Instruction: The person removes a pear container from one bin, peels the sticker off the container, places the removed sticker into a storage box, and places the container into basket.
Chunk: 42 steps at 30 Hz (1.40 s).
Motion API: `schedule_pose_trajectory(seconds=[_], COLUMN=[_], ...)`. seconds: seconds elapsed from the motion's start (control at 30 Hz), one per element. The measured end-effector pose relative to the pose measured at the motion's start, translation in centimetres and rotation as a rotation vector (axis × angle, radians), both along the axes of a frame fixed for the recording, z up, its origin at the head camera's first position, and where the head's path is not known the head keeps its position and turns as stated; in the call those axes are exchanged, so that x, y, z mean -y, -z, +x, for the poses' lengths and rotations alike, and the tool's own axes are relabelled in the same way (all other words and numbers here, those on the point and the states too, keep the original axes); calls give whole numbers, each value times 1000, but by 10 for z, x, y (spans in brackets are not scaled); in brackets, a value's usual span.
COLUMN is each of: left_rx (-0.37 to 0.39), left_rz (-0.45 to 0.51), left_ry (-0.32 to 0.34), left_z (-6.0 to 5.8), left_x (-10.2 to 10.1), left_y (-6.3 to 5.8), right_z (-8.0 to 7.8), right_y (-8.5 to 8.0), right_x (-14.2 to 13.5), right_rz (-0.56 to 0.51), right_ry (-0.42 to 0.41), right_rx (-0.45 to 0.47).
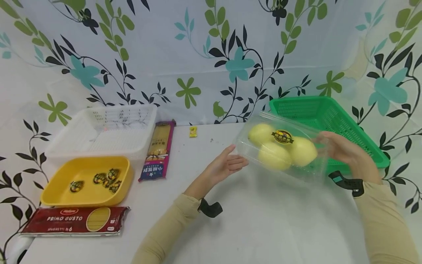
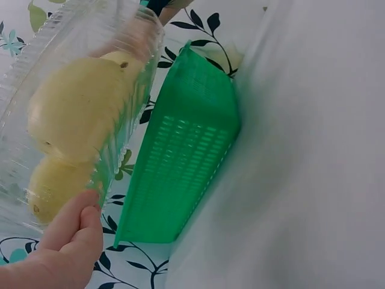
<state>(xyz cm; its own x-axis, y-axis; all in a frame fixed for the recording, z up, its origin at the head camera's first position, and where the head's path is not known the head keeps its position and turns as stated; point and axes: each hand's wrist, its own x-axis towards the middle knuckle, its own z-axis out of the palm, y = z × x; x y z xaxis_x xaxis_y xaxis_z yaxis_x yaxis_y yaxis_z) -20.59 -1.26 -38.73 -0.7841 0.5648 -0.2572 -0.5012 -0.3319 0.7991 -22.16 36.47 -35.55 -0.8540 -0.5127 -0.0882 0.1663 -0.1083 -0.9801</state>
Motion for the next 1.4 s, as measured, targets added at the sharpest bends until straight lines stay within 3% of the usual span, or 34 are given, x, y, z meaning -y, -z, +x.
schedule_pose_trajectory(seconds=[0.1,0.17,0.23,0.33,0.4,0.47,0.63,0.77,0.87,0.97,1.17,1.27,1.4], left_rx=[2,5,-11,-31,-47,-50,-27,-6,3,3,23,26,29], left_rz=[20,41,60,68,67,69,81,81,77,51,63,94,79], left_ry=[-35,-62,-79,-91,-101,-120,-182,-241,-292,-335,-388,-430,-483], left_z=[6,10,14,23,28,34,42,47,50,55,70,77,84], left_x=[7,12,17,27,34,41,57,66,71,77,87,89,91], left_y=[-1,-1,-2,-2,-1,1,5,10,16,23,39,43,47], right_z=[-2,-2,0,3,6,9,18,22,25,29,37,36,32], right_y=[-5,-8,-8,-6,-3,-1,-2,0,5,13,29,34,40], right_x=[12,21,28,40,50,62,94,116,132,144,160,165,171], right_rz=[115,124,-11,-261,-367,-326,-121,-200,-271,-273,-271,-303,-270], right_ry=[75,76,87,16,-12,1,131,245,329,378,423,428,459], right_rx=[26,27,49,13,-4,-48,-5,82,96,83,94,91,107])
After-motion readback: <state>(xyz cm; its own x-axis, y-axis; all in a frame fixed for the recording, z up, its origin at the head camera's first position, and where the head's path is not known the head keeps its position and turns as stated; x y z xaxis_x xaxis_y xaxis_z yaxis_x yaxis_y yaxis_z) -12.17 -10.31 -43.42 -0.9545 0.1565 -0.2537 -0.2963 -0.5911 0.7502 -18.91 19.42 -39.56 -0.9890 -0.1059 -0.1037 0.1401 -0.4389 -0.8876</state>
